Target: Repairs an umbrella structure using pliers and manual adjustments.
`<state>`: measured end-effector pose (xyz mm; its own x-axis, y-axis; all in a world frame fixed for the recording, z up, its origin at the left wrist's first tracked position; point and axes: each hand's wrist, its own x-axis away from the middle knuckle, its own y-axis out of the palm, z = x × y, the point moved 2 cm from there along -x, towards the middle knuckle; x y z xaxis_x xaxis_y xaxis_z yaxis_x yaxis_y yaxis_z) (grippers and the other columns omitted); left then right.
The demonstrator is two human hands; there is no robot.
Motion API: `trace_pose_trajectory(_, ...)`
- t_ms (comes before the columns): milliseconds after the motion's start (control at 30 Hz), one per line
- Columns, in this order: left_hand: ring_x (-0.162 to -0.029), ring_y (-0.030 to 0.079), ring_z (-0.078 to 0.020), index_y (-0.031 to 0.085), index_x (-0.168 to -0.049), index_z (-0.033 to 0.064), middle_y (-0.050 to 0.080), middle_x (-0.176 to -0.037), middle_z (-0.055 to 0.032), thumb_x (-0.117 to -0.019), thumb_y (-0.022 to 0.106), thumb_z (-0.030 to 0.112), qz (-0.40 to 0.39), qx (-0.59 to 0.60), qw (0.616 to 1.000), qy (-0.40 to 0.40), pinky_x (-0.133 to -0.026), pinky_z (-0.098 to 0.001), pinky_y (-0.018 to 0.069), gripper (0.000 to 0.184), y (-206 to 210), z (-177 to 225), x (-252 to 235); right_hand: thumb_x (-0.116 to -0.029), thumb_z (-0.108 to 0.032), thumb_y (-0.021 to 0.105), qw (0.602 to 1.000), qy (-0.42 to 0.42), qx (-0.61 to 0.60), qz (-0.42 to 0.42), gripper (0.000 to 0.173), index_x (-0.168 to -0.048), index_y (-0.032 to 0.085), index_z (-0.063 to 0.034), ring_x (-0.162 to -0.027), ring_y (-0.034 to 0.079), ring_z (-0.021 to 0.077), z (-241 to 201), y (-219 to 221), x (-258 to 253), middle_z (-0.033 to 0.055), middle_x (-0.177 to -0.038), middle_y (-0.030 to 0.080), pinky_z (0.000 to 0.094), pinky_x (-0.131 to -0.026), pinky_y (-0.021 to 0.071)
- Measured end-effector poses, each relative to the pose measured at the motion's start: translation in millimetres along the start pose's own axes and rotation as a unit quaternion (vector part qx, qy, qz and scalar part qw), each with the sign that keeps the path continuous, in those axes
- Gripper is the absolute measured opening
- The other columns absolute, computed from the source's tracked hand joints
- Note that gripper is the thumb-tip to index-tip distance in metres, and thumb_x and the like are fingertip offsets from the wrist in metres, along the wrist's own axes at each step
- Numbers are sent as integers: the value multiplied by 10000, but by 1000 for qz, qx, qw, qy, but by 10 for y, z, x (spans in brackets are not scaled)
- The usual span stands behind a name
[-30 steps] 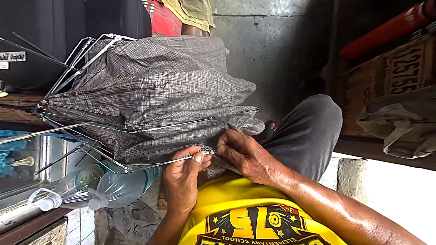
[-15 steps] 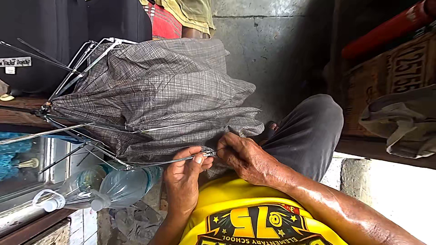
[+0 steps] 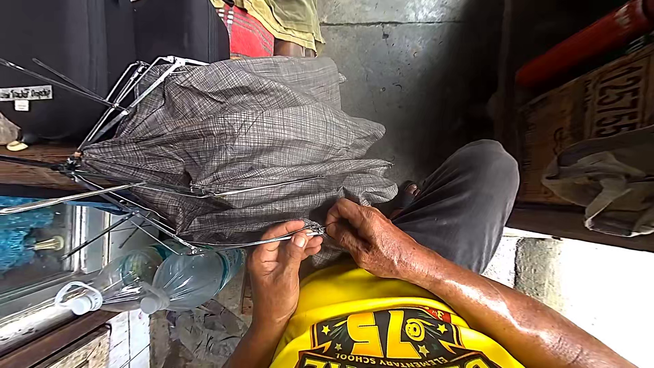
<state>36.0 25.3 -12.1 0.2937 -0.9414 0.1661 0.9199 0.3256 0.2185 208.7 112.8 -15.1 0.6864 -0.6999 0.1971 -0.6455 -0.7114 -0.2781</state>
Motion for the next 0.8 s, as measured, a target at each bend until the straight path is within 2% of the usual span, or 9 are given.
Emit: trace_pose_trajectory(800,-852,761,-260,631,-1157,-74,740,-980,-154,-991,572,-42,10,-23,1000,6,-780,-408,661,179,-9,-16,-20,-1039,-174,502,1000,17,5,2,141,-970,607,-110,-675,508,14,-31,28,2,-40,-768,532,176,-607,424)
